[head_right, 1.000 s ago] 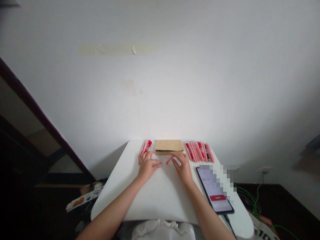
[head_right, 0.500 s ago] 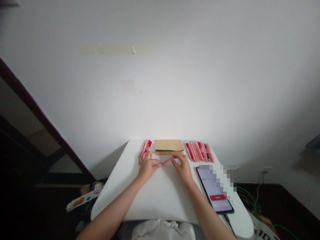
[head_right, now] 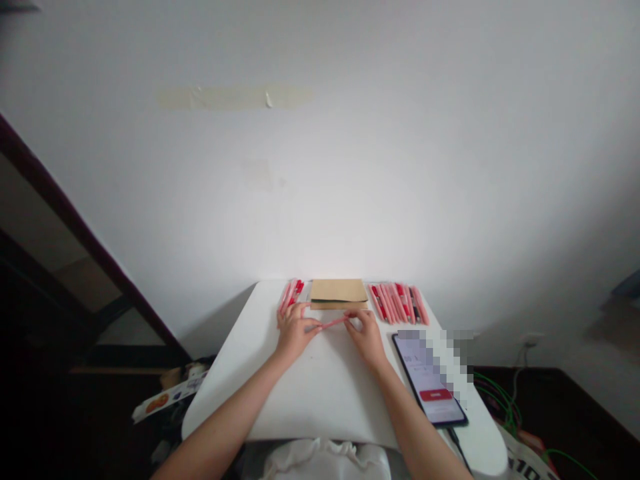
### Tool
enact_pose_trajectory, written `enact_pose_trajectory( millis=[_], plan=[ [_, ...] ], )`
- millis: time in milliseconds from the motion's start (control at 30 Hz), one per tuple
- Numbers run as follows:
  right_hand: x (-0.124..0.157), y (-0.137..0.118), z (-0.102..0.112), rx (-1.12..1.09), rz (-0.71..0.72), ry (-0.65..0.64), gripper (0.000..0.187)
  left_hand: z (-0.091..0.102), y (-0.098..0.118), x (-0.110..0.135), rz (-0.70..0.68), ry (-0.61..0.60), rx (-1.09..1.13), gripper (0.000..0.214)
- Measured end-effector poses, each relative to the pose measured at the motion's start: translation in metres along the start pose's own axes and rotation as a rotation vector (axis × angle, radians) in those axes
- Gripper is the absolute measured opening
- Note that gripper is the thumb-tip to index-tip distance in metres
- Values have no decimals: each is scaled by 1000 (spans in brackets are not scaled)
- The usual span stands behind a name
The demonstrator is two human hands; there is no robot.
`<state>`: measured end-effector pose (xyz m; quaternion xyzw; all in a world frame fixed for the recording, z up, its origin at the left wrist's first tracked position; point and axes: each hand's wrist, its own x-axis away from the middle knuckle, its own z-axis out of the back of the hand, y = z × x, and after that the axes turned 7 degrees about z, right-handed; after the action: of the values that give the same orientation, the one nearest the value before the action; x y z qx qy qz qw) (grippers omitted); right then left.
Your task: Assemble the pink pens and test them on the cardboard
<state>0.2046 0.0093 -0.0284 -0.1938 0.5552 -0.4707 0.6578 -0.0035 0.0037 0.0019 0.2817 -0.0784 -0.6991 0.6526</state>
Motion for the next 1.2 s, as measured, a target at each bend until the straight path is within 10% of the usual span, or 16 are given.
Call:
enact_pose_trajectory(
  millis=[633,1200],
  plan=[
    [-2,14,4,51,22,103,30,-9,-9,-2,44,108,-22,6],
    [3,-3,-1,471,166,-201,23,-7,-7,-2,54,115,-11,7]
  ],
)
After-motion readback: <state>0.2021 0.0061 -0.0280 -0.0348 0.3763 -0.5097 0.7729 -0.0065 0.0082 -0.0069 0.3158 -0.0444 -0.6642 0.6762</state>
